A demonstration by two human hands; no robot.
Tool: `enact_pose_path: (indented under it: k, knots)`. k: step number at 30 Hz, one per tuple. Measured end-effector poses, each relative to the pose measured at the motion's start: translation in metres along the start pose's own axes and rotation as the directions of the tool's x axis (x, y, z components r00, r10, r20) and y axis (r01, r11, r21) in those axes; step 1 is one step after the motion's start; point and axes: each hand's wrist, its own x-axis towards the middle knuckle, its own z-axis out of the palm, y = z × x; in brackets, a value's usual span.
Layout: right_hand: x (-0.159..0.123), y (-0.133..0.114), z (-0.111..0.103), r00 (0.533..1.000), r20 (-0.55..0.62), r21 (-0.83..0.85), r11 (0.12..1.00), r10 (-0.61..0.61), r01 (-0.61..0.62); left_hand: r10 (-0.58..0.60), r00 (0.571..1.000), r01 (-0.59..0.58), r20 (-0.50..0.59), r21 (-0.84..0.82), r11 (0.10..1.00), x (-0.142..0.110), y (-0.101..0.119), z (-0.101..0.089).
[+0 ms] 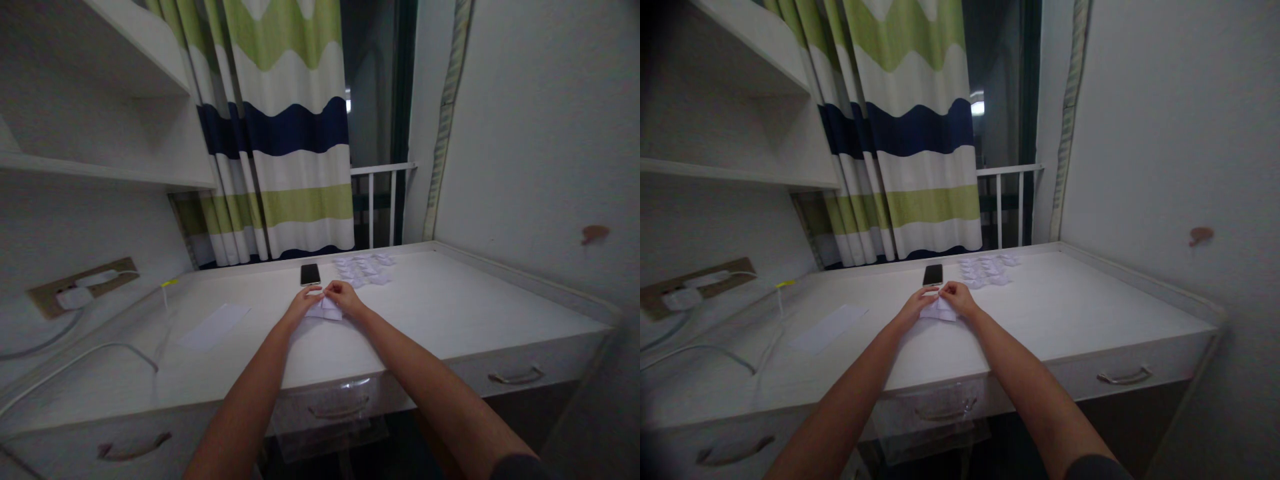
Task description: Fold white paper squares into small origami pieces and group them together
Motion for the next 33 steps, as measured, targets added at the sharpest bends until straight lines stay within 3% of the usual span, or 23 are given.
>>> enact_pose_path:
  k: [8,15,33]
  knots:
    - [-0.002,-0.007,-0.001,0.999,0.015,0.019,0.999,0.04,-0.04,0.005,0.996,-0.031,0.094,0.272,0.962,-0.003,0.003,-0.003]
    - [-0.002,-0.009,-0.001,0.993,0.036,-0.008,0.993,0.114,-0.114,-0.027,0.996,0.004,0.08,0.278,0.961,-0.001,0.0,-0.004]
    - [-0.003,-0.012,0.001,0.997,0.033,-0.084,0.995,0.065,-0.062,-0.062,0.992,0.026,0.11,0.306,0.952,-0.001,0.0,-0.002]
